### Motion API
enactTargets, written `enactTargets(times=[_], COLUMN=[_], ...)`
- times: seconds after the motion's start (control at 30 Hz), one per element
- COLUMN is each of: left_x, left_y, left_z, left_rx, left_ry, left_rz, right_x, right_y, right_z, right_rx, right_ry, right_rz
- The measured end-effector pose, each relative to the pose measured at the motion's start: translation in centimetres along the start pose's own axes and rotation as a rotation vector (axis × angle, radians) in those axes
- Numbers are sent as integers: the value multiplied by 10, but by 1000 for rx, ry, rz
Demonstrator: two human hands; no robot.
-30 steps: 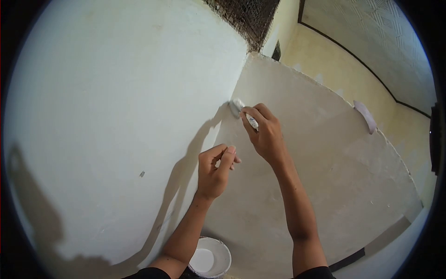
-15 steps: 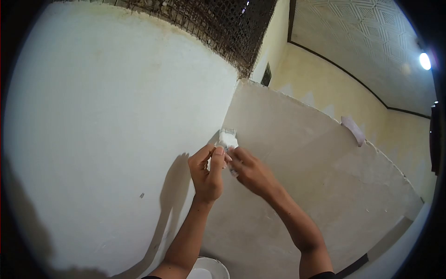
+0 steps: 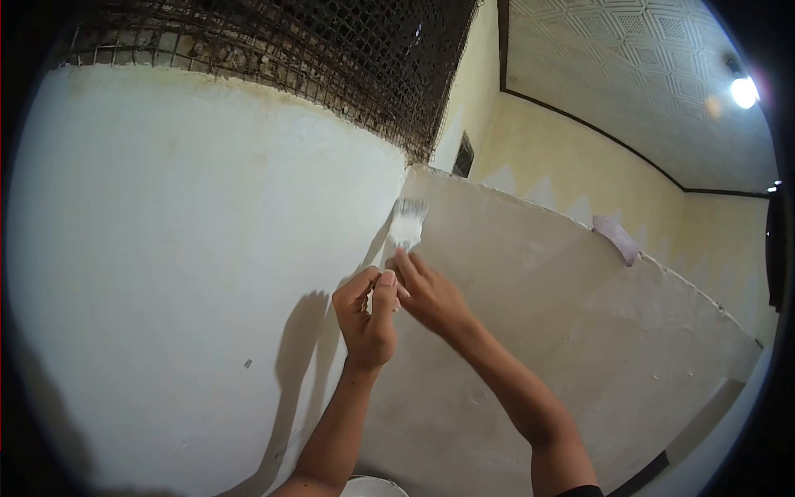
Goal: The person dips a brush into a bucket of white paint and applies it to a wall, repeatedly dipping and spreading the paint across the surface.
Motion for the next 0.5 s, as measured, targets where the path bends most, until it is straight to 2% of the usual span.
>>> enactTargets(times=[0.1, 0.23, 0.33, 0.43, 0.5], left_x=[5, 6, 3, 5, 7], left_y=[-1, -2, 1, 8, 10], left_z=[7, 19, 23, 21, 19], left_rx=[-27, -69, -52, -50, -46], left_ry=[3, 30, 18, -13, -19], left_rz=[7, 75, 85, 51, 36], right_x=[20, 50, 22, 0, 14], right_y=[-4, -25, -23, -3, 1], right_z=[-9, 7, 19, -10, -20], right_rx=[-41, -84, -104, 49, 19], right_ry=[-209, -19, 31, 127, -84], right_rz=[-11, 112, 38, -15, -46])
Point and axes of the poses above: each hand's wrist, its own y-axis away from the middle knuckle, its own x-axis out of the back of the hand, z = x × y, the point moved 8 cm from there along -y, towards the middle knuckle
